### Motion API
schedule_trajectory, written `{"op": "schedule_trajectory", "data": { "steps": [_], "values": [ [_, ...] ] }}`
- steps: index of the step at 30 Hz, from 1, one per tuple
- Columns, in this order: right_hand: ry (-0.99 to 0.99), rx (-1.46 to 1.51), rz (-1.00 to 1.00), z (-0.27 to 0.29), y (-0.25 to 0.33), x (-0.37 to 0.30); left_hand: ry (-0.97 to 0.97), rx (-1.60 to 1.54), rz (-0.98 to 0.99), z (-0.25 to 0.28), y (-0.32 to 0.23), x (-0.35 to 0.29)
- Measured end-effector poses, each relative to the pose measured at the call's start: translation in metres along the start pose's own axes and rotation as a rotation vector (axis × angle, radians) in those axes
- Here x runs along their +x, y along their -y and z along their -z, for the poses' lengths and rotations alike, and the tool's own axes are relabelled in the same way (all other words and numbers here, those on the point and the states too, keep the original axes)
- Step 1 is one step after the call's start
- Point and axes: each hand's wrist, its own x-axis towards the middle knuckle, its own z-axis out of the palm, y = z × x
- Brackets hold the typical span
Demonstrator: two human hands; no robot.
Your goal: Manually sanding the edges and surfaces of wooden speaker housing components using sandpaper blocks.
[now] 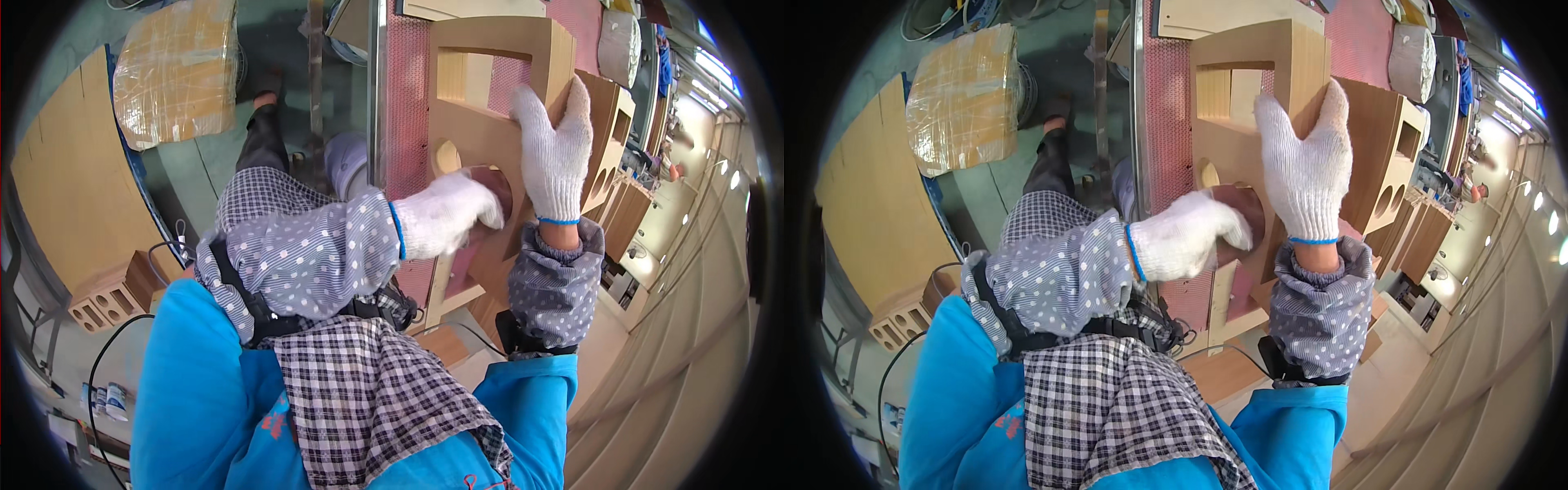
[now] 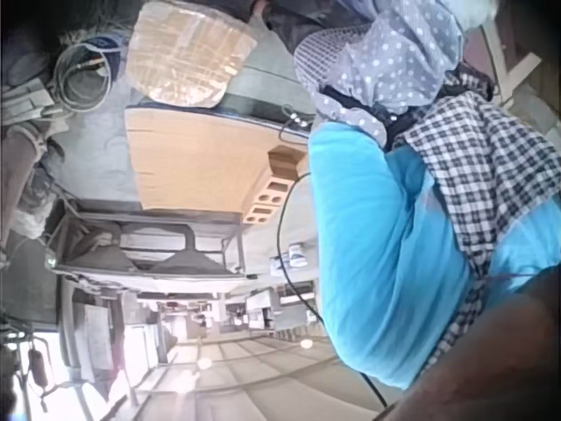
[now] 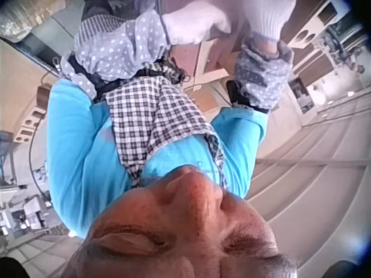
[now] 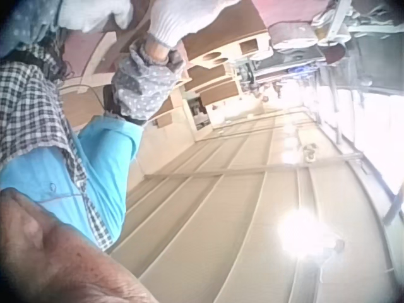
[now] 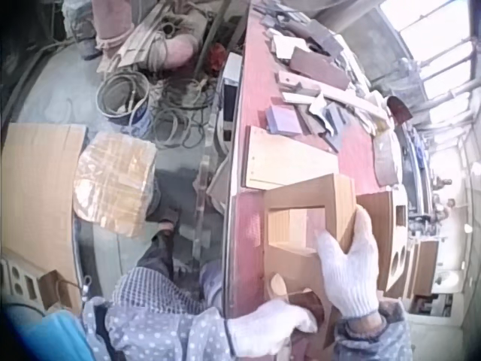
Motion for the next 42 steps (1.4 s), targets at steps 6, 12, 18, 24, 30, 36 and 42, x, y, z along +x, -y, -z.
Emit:
{"op": "schedule_trajectory", "data": {
  "steps": [6,12,18,24,30,36,42],
  "values": [
    [-0.017,-0.016,-0.016,-0.004,0.010,-0.003,0.313,1.369,-0.529,0.014,-0.019,0.001],
    [-0.063,-0.086,-0.049,-0.007,-0.009,-0.010,0.219,1.774,-0.785,0.029,-0.012,-0.022],
    [-0.047,-0.147,-0.057,-0.003,-0.012,-0.009,0.031,1.133,-0.586,0.038,-0.083,-0.084],
    [-0.020,-0.084,-0.084,0.003,0.006,-0.001,-0.111,0.852,-0.957,0.010,-0.165,-0.086],
    [-0.067,0.079,-0.098,0.007,-0.009,-0.007,-0.024,0.952,-0.656,-0.031,-0.200,-0.003],
    [-0.028,0.036,-0.084,0.016,-0.020,-0.009,0.328,1.726,-1.088,-0.016,-0.211,0.046],
    [-0.124,0.189,-0.204,0.018,-0.016,-0.004,0.480,1.680,-0.984,-0.022,-0.239,0.067]
  ]
}}
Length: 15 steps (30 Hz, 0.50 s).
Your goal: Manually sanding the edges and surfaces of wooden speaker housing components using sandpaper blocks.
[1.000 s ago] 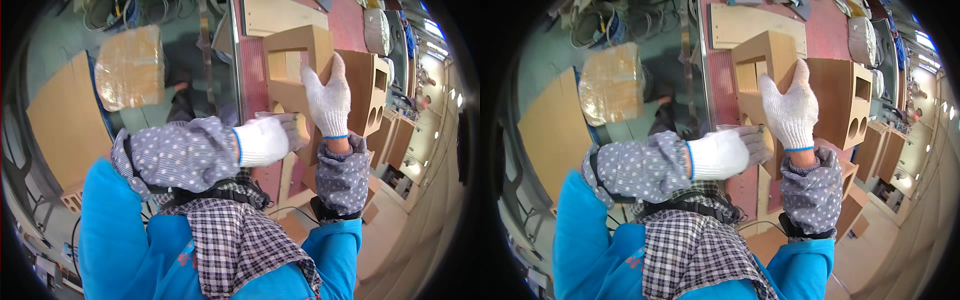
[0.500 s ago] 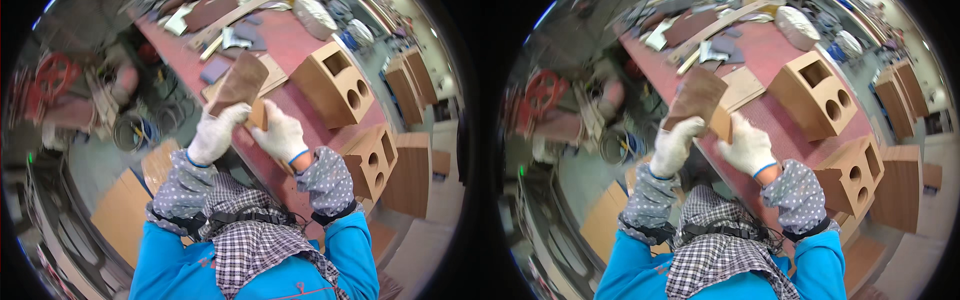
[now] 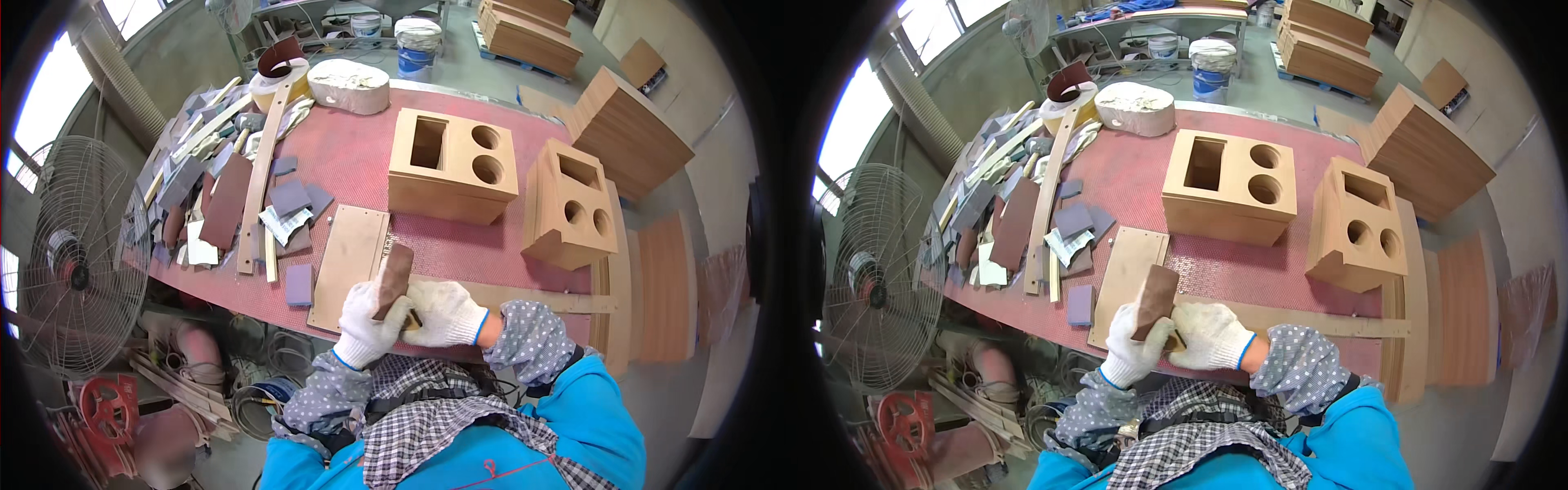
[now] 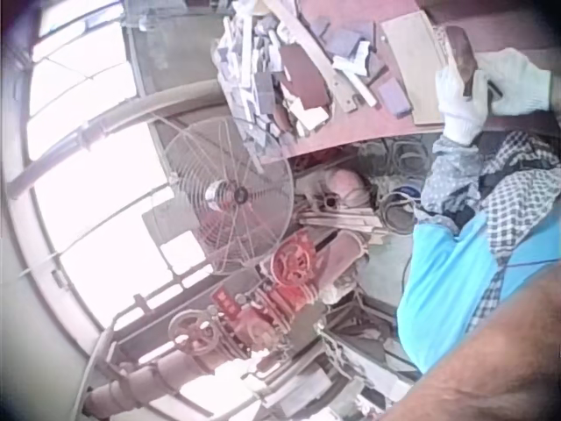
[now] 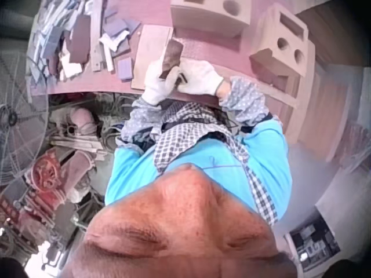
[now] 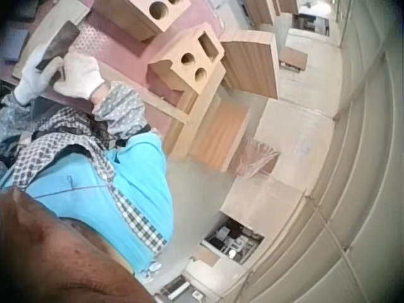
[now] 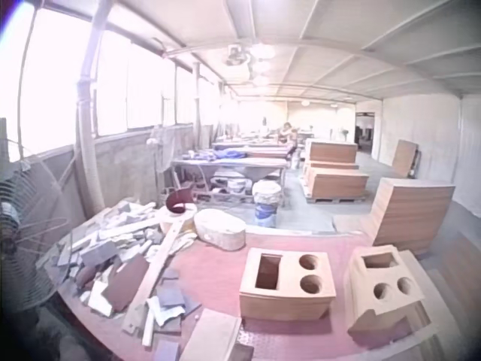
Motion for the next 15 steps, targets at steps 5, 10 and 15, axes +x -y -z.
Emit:
{"op": "schedule_trajectory", "data": {
  "steps": [5,10,15],
  "values": [
    [-0.044,0.233,-0.216,0.021,0.007,-0.004,-0.137,-0.347,0.252,-0.007,-0.002,-0.005],
    [-0.144,0.955,-0.197,-0.007,-0.031,0.012,-0.169,-0.452,0.346,-0.012,0.008,-0.015],
    [-0.195,1.210,-0.178,0.005,-0.031,0.007,-0.037,-0.316,0.369,0.000,0.005,-0.007]
  ]
}}
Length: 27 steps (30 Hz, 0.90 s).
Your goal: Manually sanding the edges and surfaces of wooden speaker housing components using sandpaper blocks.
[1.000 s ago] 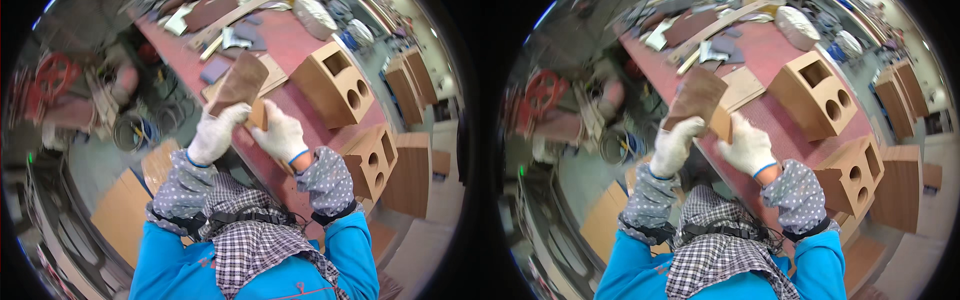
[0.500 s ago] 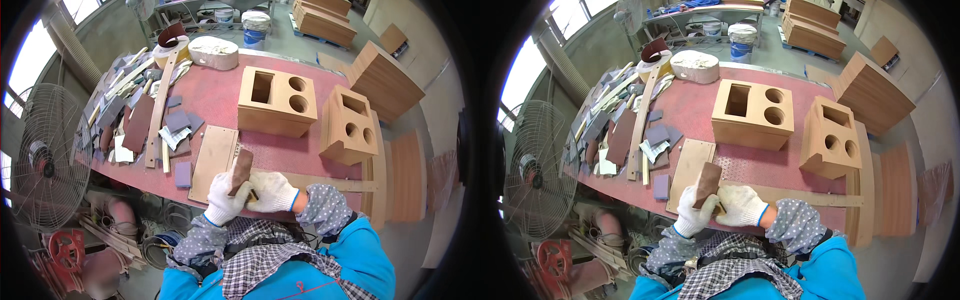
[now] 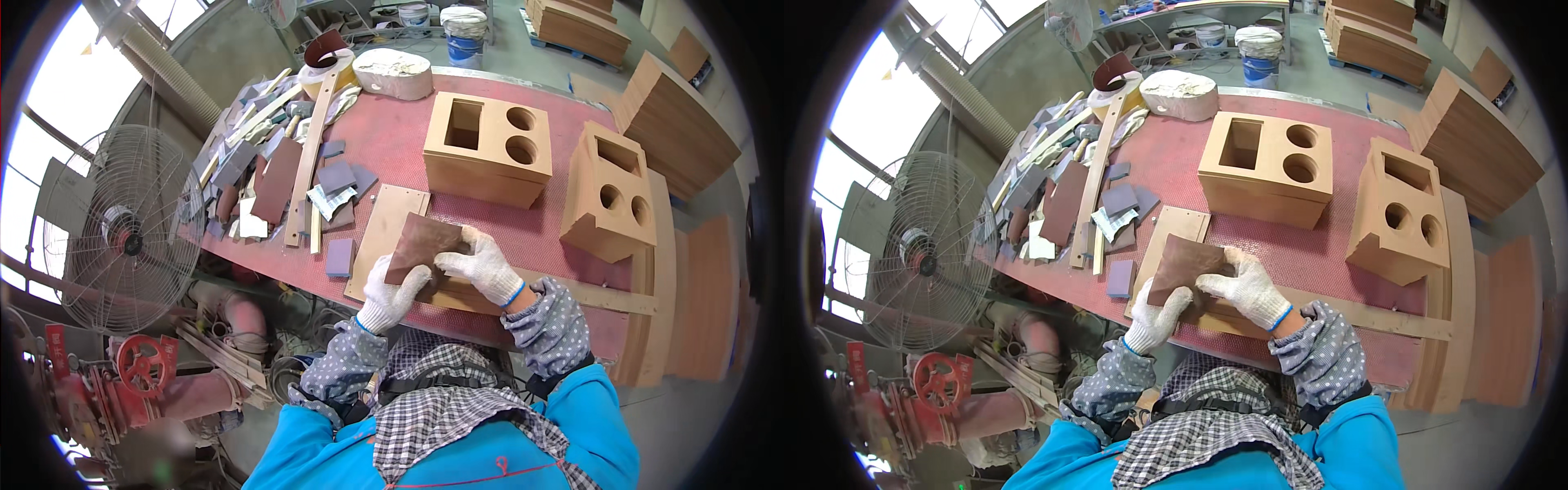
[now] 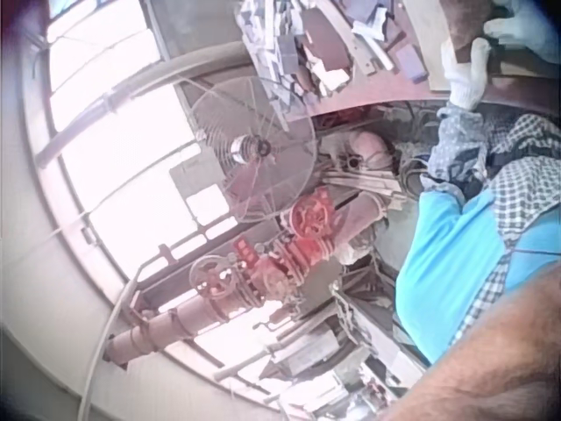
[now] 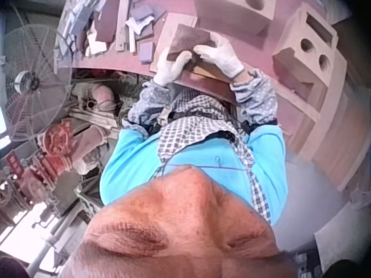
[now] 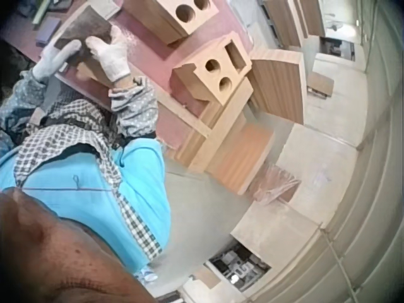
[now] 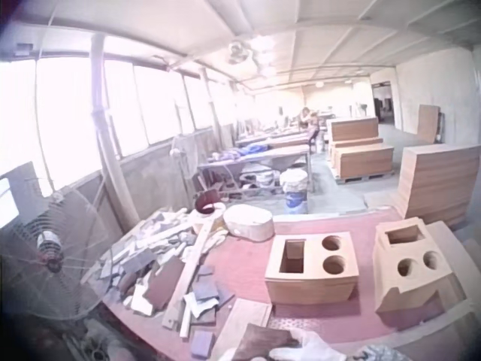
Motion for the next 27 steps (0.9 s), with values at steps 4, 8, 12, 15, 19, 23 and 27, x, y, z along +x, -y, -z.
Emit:
{"op": "schedule_trajectory", "data": {
  "steps": [4,8,12,15,19,23,27],
  "values": [
    [-0.222,0.002,0.118,0.015,0.016,-0.038,0.260,0.173,-0.119,-0.008,-0.029,0.020],
    [-0.771,-0.379,0.336,0.029,0.034,-0.100,0.356,0.764,-0.435,0.002,-0.023,0.025],
    [-1.366,-0.945,0.260,0.087,-0.021,-0.165,0.534,0.818,-0.423,0.007,-0.043,0.023],
    [-1.399,-1.225,-0.103,0.094,-0.082,-0.181,0.669,0.831,-0.408,0.011,-0.041,0.031],
    [-1.204,-1.251,-0.028,0.084,-0.181,-0.170,0.779,0.826,-0.428,0.013,-0.041,0.048],
    [-1.299,-1.428,0.065,0.087,-0.232,-0.153,0.718,0.822,-0.462,0.009,-0.034,0.059],
    [-1.282,-1.438,0.130,0.087,-0.221,-0.153,0.693,0.831,-0.480,0.009,-0.035,0.059]
  ]
}}
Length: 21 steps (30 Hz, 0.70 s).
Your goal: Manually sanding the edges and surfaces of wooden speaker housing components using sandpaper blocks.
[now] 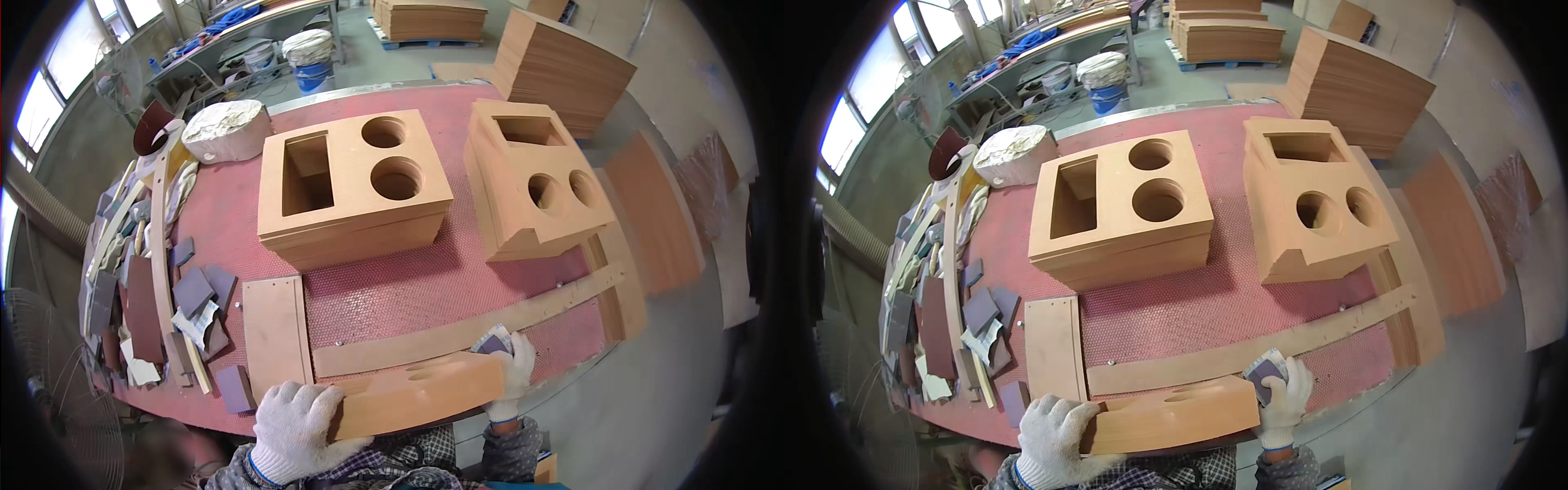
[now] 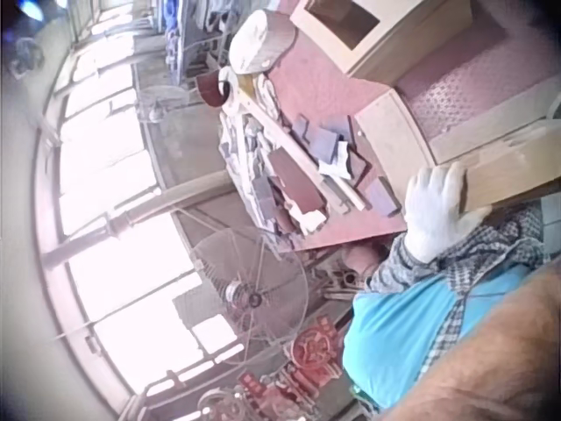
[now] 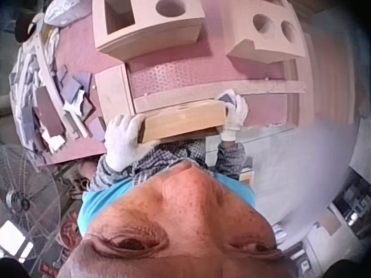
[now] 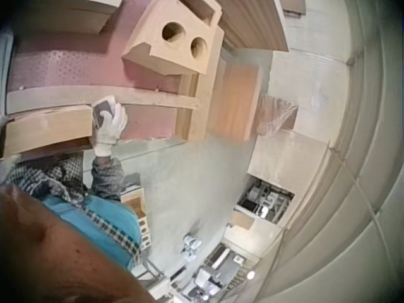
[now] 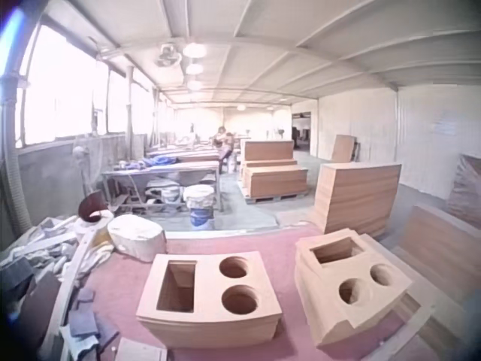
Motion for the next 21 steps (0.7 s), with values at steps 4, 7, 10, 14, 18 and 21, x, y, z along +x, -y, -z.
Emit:
{"op": "schedule_trajectory", "data": {
  "steps": [4,7,10,14,18,21],
  "values": [
    [0.030,0.009,0.005,0.002,0.001,0.003,-0.091,-0.092,-0.002,-0.006,-0.012,-0.007],
    [0.036,-0.014,0.072,0.006,0.006,0.014,-0.088,-0.022,-0.036,-0.007,-0.008,-0.011],
    [-0.035,0.096,0.124,0.012,0.018,0.025,-0.139,-0.003,-0.066,-0.009,-0.007,-0.012],
    [0.041,-0.012,0.091,0.009,0.020,0.019,-0.230,-0.007,-0.093,-0.018,-0.002,-0.015],
    [-0.021,-0.026,0.041,0.019,0.029,0.017,-0.305,0.021,-0.139,-0.026,-0.001,-0.015],
    [0.034,-0.046,-0.035,0.011,0.011,0.008,-0.288,0.050,-0.146,-0.028,-0.004,-0.014]
  ]
}}
